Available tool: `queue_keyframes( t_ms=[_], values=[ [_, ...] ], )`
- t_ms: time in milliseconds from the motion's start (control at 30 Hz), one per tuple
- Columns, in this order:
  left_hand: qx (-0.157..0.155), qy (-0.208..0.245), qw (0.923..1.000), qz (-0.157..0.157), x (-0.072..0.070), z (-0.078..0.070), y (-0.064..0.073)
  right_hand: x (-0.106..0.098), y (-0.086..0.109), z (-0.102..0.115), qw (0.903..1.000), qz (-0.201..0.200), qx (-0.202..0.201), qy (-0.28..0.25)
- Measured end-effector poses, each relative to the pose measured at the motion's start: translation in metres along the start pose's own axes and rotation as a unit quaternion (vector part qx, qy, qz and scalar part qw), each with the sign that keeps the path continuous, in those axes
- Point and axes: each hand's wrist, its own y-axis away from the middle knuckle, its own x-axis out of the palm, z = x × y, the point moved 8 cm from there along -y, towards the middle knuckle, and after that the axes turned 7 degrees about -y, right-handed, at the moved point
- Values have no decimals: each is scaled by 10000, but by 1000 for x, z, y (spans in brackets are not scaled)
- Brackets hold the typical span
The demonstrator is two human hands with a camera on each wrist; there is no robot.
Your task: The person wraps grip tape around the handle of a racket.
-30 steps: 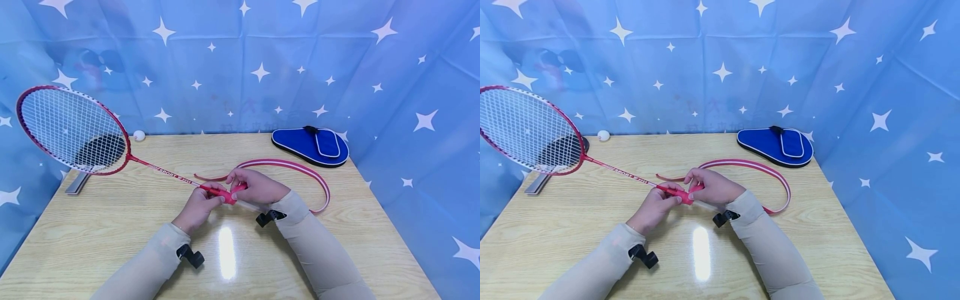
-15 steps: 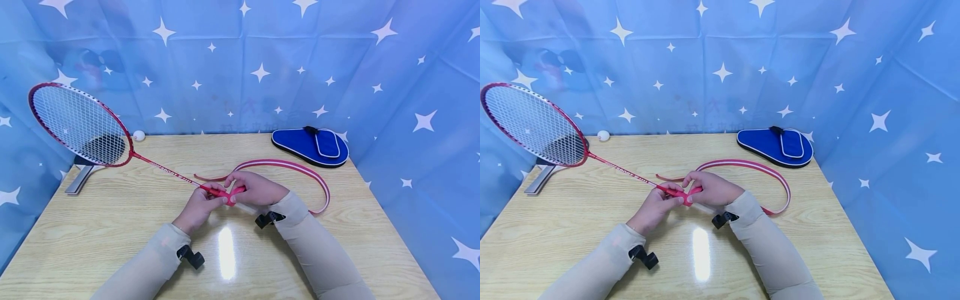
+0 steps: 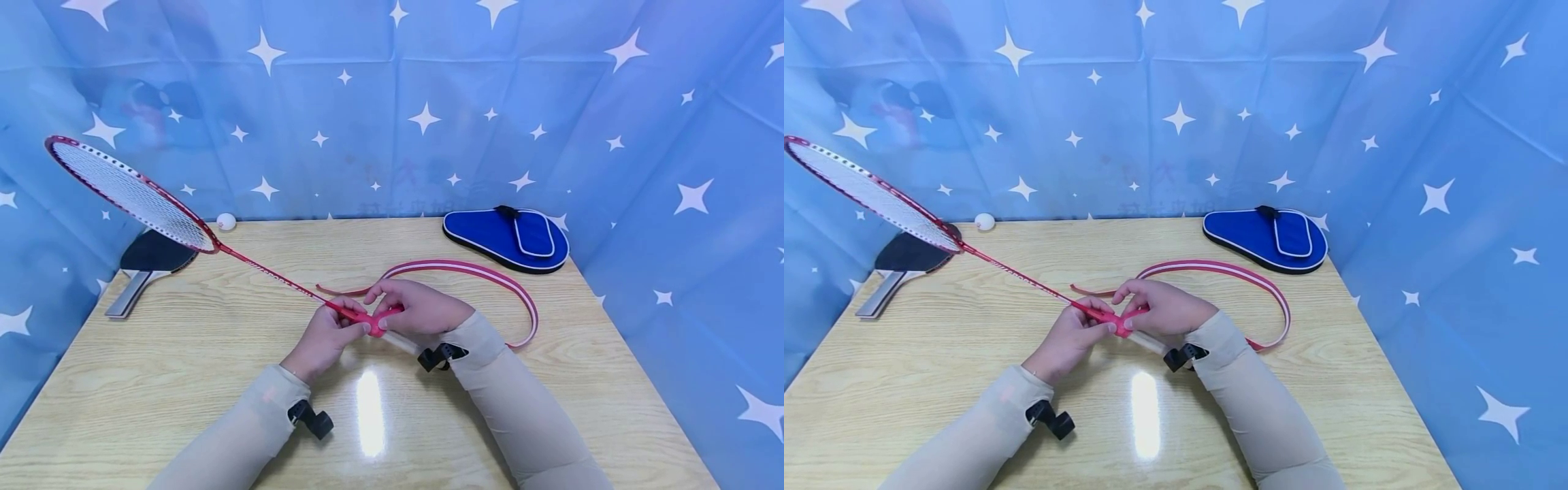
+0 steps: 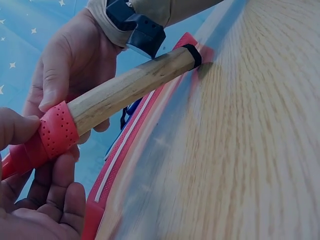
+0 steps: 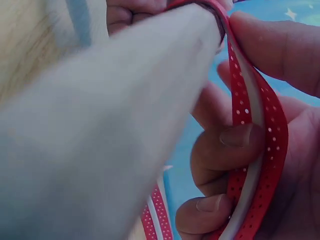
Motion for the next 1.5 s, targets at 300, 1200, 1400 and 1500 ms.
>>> queue_keyframes(
  t_ms=[300, 1200, 1400, 1500],
  values=[
    [119, -57, 9999, 34, 1, -5, 2, 1, 0, 1, 10000, -41, -40, -18],
    [-131, -276, 9995, -28, -2, -2, 3, -3, 4, 4, 9992, -174, -5, 368],
    [-83, -212, 9997, 33, -2, -3, 2, -3, 2, 5, 9990, -307, -128, 284],
    [-32, -153, 9998, 86, -1, -4, 3, -2, 1, 4, 9994, -291, -105, 176]
  ],
)
